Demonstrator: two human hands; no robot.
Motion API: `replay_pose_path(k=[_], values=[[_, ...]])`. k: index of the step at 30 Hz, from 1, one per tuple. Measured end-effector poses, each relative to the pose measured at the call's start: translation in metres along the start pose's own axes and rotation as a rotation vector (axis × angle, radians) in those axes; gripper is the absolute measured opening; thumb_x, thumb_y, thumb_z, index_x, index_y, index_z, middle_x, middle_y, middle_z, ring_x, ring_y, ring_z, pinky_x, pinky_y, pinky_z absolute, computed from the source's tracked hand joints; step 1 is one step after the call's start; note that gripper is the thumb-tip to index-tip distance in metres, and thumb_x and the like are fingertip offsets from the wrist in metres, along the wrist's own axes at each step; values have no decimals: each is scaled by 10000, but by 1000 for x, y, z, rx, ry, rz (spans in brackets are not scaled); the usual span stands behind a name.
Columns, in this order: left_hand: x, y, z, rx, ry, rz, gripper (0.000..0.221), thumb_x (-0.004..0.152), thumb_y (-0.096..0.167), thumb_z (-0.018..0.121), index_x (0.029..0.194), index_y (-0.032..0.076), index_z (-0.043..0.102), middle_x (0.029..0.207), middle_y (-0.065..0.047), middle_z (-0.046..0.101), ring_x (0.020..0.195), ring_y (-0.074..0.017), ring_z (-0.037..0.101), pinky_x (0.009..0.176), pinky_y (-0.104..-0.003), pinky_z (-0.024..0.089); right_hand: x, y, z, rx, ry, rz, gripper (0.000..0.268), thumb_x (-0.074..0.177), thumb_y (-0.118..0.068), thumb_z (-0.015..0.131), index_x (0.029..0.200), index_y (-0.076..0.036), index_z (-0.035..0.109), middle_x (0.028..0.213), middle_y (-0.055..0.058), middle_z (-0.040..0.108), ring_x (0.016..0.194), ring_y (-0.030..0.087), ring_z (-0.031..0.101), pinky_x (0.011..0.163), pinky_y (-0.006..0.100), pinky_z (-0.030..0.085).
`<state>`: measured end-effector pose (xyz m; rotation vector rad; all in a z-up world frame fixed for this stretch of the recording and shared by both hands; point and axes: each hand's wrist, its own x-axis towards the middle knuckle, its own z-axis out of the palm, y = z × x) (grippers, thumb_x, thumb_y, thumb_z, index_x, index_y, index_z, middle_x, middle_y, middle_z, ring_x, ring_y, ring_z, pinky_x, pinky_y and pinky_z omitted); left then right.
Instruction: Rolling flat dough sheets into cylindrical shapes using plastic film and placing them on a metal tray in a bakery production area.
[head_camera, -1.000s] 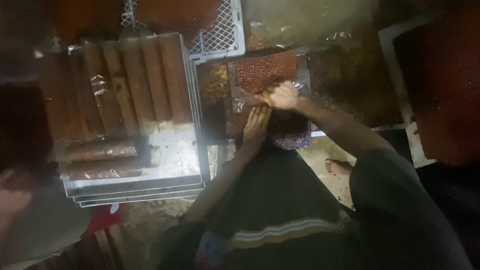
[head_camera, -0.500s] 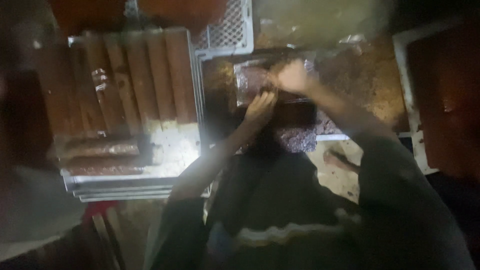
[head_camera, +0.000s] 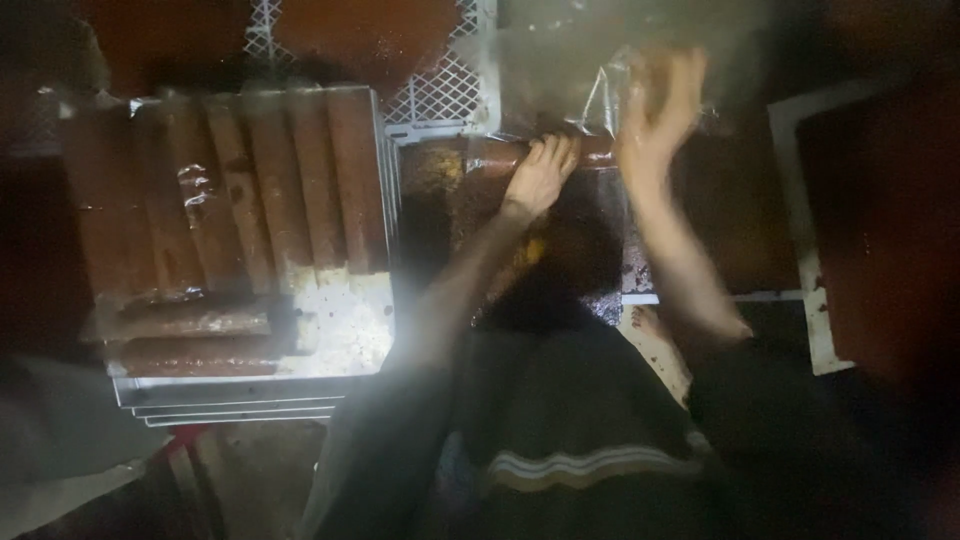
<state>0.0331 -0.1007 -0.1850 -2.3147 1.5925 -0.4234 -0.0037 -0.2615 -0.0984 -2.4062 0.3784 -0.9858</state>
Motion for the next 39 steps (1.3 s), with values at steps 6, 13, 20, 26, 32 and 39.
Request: replay_pose_path(k=[6,13,20,26,32,39], values=[[18,25,13,-178,-46,-105,336,1046,258,375,1339,107,445,1174,-220,506,982,-353,552,809,-450,430,-227,46,53,486,-375,1069,140,926,-101,584,1016,-10,640,574,87,555,388,192,547,326,392,446],[-68,-33,-161,-1658,-143,-484,530,1040,308,464,1354,-106,358,1357,-371,436,1312,-497,437,1100,-558,311,-164,-73,3,205,-26,390,744,779,133,744,1425,111,377,1314,367,395,1215,519,367,1056,562,260],[-172,50,-175,-1329,176,-499,283,1010,42,553,1291,62,583,1130,-204,660,1131,-415,651,952,-512,540,-180,-29,-29,-420,-360,-331,367,729,-203,826,1018,-123,614,913,37,533,860,230,532,784,381,413],[-187,83,-65,-518,316,-281,417,1037,190,530,1416,16,519,1244,-168,615,1134,-279,613,1116,-427,429,-221,-62,-67,-287,-545,-441,575,930,-89,640,1494,-98,531,1347,108,617,1320,267,548,1202,443,312],[-185,58,-35,-489,217,-177,768,805,416,834,1399,40,523,1036,-108,600,930,-266,606,864,-397,498,-211,18,-66,-304,-642,-646,451,982,-354,620,1392,-167,602,1238,76,637,1061,231,618,896,377,439],[-178,28,-57,-730,-394,-225,616,821,428,819,1262,112,527,1022,-110,748,974,-288,754,820,-451,586,-148,-8,-92,-79,-883,-383,633,769,-560,774,1221,-123,700,1030,84,669,1004,313,661,837,424,540]])
